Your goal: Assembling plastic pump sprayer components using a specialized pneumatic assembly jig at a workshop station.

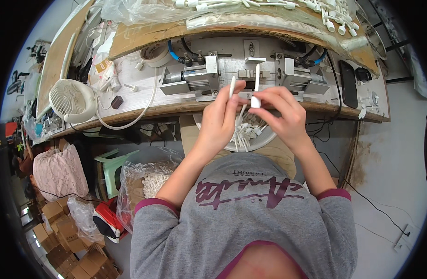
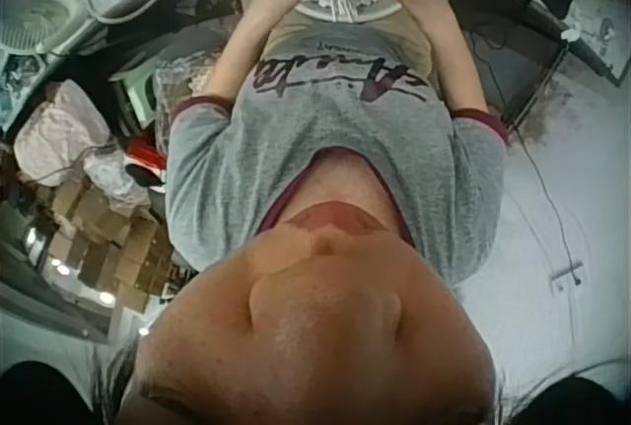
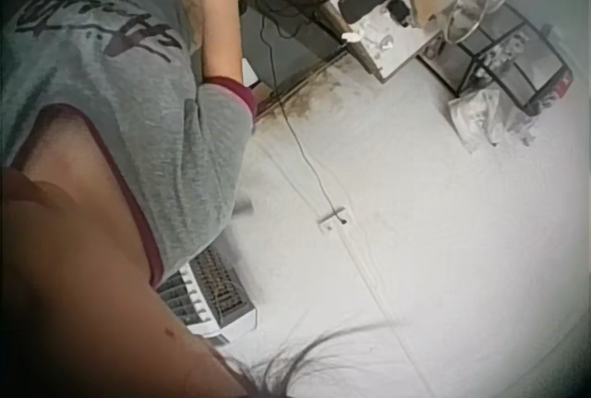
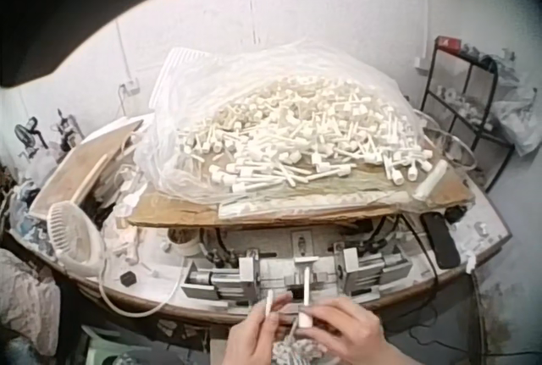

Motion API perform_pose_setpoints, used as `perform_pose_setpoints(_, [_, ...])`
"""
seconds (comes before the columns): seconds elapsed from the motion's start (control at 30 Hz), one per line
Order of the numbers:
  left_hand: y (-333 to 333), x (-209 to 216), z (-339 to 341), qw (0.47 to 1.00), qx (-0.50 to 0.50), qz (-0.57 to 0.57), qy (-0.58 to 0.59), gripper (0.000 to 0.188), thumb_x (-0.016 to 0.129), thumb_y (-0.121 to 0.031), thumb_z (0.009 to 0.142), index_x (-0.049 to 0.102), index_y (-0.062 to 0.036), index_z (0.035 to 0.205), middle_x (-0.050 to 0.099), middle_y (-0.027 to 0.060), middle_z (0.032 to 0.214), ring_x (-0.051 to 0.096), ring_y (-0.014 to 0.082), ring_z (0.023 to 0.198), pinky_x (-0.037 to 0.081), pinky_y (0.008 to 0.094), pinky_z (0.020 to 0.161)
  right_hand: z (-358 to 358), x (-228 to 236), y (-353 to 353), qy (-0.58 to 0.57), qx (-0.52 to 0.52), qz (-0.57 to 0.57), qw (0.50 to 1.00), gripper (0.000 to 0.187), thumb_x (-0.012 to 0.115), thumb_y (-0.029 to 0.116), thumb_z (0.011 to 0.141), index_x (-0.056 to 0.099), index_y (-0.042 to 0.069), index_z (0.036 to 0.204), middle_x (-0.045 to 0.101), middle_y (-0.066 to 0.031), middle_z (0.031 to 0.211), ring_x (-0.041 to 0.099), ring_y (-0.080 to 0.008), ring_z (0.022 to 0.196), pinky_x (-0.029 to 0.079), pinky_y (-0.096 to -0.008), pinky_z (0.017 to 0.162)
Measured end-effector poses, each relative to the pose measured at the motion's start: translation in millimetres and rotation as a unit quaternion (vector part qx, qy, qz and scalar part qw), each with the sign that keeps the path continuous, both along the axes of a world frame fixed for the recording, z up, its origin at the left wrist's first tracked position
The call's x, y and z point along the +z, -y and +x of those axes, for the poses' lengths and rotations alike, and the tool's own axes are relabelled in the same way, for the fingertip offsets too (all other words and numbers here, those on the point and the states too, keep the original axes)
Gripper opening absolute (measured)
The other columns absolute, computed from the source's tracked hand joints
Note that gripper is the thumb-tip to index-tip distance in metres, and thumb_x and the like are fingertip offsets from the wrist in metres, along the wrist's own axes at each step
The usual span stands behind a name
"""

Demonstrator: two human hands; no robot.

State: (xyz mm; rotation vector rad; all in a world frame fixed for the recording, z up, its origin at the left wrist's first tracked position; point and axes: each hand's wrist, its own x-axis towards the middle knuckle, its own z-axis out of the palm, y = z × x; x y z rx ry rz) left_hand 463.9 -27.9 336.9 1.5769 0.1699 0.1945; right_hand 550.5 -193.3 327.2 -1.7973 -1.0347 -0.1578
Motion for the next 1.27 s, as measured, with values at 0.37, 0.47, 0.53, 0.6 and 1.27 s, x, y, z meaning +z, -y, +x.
perform_pose_setpoints(0.37, [-16.4, 18.6, -2.9, 0.989, -0.013, -0.142, 0.033, 0.062, 0.056, 0.005, 0.095, 0.033, -0.0014, 0.152, 0.051, 0.0126, 0.130, 0.059, 0.0196, 0.112, 0.049, 0.0320, 0.099, 16.0, -9.9, -23.3, 0.247, -0.062, -0.243, 0.936, 0.016, 0.068, 0.011, 0.073, 0.062, 0.003, 0.086, 0.070, -0.0164, 0.118, 0.066, -0.0219, 0.056, 0.054, -0.0315, 0.056])
perform_pose_setpoints(0.47, [-18.9, 25.0, -0.3, 0.998, 0.013, -0.030, 0.062, 0.054, 0.055, 0.012, 0.092, 0.044, 0.0040, 0.145, 0.053, 0.0143, 0.131, 0.059, 0.0248, 0.123, 0.051, 0.0342, 0.102, 13.6, -9.6, -28.5, 0.257, -0.064, -0.279, 0.923, 0.012, 0.065, 0.008, 0.071, 0.059, 0.004, 0.081, 0.068, -0.0217, 0.119, 0.067, -0.0233, 0.057, 0.054, -0.0317, 0.055])
perform_pose_setpoints(0.53, [-23.3, 28.2, -3.1, 0.997, 0.036, -0.003, 0.061, 0.048, 0.061, 0.012, 0.089, 0.052, 0.0065, 0.136, 0.055, 0.0131, 0.127, 0.062, 0.0228, 0.117, 0.055, 0.0316, 0.096, 14.9, -6.7, -29.5, 0.252, -0.059, -0.292, 0.921, 0.013, 0.065, 0.008, 0.070, 0.059, 0.004, 0.081, 0.069, -0.0229, 0.118, 0.068, -0.0247, 0.058, 0.055, -0.0321, 0.055])
perform_pose_setpoints(0.6, [-25.3, 29.2, -3.5, 0.993, 0.077, 0.017, 0.090, 0.038, 0.071, 0.013, 0.081, 0.065, 0.0072, 0.119, 0.058, 0.0105, 0.120, 0.067, 0.0181, 0.104, 0.061, 0.0262, 0.083, 17.6, -0.4, -29.9, 0.260, -0.047, -0.297, 0.918, 0.014, 0.066, 0.008, 0.070, 0.060, 0.004, 0.082, 0.070, -0.0224, 0.115, 0.068, -0.0249, 0.058, 0.055, -0.0327, 0.055])
perform_pose_setpoints(1.27, [-25.1, -32.4, 19.7, 0.787, -0.002, 0.603, 0.131, 0.030, 0.075, -0.013, 0.077, 0.071, -0.0067, 0.106, 0.063, 0.0142, 0.132, 0.067, 0.0217, 0.065, 0.054, 0.0286, 0.065, 242.8, 70.9, -304.2, 0.234, 0.027, -0.380, 0.895, 0.037, 0.066, 0.008, 0.083, 0.068, 0.012, 0.121, 0.068, -0.0164, 0.119, 0.065, -0.0290, 0.111, 0.052, -0.0402, 0.092])
